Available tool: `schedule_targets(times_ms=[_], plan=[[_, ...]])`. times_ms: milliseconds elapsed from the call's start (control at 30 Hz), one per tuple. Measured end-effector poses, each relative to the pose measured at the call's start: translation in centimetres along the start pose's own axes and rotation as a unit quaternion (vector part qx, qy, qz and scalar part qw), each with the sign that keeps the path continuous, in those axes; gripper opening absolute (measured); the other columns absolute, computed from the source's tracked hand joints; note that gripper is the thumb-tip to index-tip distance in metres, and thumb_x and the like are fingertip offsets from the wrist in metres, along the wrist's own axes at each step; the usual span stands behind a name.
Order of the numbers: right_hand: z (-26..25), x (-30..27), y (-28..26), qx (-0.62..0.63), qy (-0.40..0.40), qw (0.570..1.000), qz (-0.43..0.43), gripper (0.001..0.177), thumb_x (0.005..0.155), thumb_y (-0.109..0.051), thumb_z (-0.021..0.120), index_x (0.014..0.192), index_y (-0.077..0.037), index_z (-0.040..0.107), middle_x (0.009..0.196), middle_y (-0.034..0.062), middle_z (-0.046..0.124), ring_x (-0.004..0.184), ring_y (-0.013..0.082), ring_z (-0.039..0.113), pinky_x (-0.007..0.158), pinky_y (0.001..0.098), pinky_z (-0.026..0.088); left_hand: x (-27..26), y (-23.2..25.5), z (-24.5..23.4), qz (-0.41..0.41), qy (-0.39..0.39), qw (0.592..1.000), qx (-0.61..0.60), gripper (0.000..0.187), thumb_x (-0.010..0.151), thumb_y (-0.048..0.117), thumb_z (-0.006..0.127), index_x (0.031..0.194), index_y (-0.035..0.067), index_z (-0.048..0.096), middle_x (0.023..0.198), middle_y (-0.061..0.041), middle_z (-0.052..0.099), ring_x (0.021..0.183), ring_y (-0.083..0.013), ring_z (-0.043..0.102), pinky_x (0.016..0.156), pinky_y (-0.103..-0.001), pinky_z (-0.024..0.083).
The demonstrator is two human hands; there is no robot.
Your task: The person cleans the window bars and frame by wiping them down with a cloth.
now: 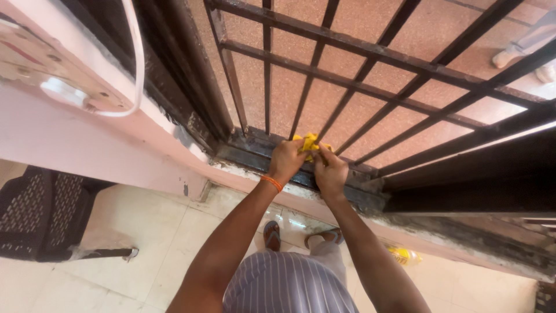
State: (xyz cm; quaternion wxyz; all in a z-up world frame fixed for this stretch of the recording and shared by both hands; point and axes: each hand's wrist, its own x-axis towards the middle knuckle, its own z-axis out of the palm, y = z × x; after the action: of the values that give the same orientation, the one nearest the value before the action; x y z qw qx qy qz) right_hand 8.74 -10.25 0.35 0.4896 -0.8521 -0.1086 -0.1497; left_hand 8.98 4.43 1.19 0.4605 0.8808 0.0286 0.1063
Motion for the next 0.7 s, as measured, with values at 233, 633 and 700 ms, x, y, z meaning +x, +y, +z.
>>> schedule_targets(times_ms=[233,633,700], plan=[[0.2,0.1,1.2,0.114,-0.020,0.993,0.003,0.027,0.094,-0.005,0.071,0.119,0.002,0.073,0.100,0.0125,0.079,0.088,0.0139,0.075,0.080,0.0269,0.059,-0.4,0.5,-0.3,0.056,0.018,0.998,0.001,0.026,0.090,0.030,0.075,0.101,0.007,0.078,0.082,-0.018,0.073,0.077,-0.0352,0.072,0.061,-0.043,0.055],[-5.6,7.1,-11.6,0.262,0.081,0.961,-0.042,0.028,0.105,-0.005,0.061,0.132,0.002,0.066,0.108,0.0090,0.076,0.093,0.0090,0.070,0.080,0.0235,0.058,3.0,13.9,-5.5,0.109,0.132,0.943,-0.284,0.022,0.094,0.012,0.074,0.112,0.001,0.077,0.076,-0.003,0.074,0.065,-0.0032,0.063,0.053,-0.023,0.049],[-5.8,7.6,-13.0,0.296,0.103,0.947,-0.070,0.027,0.106,-0.003,0.059,0.132,0.002,0.066,0.108,0.0085,0.075,0.091,0.0086,0.071,0.078,0.0223,0.058,3.6,15.2,-6.2,0.121,0.134,0.935,-0.305,0.022,0.094,0.011,0.073,0.114,0.002,0.076,0.075,-0.002,0.073,0.060,-0.0031,0.061,0.049,-0.022,0.045]])
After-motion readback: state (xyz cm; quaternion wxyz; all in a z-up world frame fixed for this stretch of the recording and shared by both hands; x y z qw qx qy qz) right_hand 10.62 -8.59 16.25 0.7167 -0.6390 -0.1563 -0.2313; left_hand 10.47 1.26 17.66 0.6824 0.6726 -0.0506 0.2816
